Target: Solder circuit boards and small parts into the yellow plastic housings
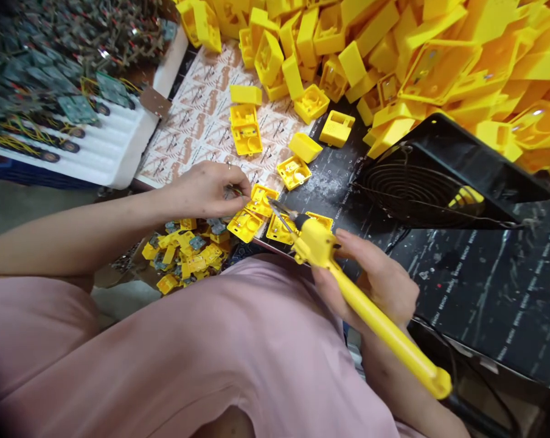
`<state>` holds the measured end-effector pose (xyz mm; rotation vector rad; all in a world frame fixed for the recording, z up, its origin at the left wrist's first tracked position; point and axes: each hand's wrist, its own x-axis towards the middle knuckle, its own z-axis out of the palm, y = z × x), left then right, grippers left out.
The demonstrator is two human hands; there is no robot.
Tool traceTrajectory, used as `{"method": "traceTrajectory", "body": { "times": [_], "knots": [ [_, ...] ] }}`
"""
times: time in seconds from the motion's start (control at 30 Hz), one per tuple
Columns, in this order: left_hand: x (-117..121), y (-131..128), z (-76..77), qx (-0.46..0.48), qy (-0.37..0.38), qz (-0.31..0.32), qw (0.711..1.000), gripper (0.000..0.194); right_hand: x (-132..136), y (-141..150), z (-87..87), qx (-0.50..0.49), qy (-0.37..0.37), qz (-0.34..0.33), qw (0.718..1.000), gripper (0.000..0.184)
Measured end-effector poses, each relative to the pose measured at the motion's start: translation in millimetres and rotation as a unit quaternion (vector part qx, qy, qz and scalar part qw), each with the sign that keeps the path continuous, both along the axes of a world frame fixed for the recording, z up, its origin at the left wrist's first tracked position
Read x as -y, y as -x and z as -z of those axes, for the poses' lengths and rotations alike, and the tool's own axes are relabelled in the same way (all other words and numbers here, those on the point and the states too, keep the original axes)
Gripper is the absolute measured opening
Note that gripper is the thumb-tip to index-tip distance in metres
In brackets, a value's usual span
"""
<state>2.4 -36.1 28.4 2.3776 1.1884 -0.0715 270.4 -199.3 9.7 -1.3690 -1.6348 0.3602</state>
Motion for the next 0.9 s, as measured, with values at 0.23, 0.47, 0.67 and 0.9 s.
{"method": "traceTrajectory", "body": {
  "times": [0.23, 0.47, 0.67, 0.9],
  "knots": [
    [1.3, -4.7, -3.6, -0.066, -0.04, 0.029, 0.997, 0.029, -29.3, 11.8, -17.3, 0.083, -0.098, -0.154, 0.98, 0.019],
    [2.9, -6.3, -7.6, -0.094, -0.054, 0.046, 0.993, 0.029, -39.8, 18.4, -24.2, 0.138, -0.122, -0.181, 0.966, 0.018],
    [2.7, -7.1, -5.0, -0.097, -0.066, 0.033, 0.993, 0.029, -38.8, 15.5, -31.7, 0.143, -0.096, -0.217, 0.961, 0.021],
    [2.0, -7.4, -4.2, -0.086, -0.065, 0.037, 0.993, 0.027, -43.0, 14.7, -37.6, 0.163, -0.094, -0.204, 0.961, 0.019]
  ]
}}
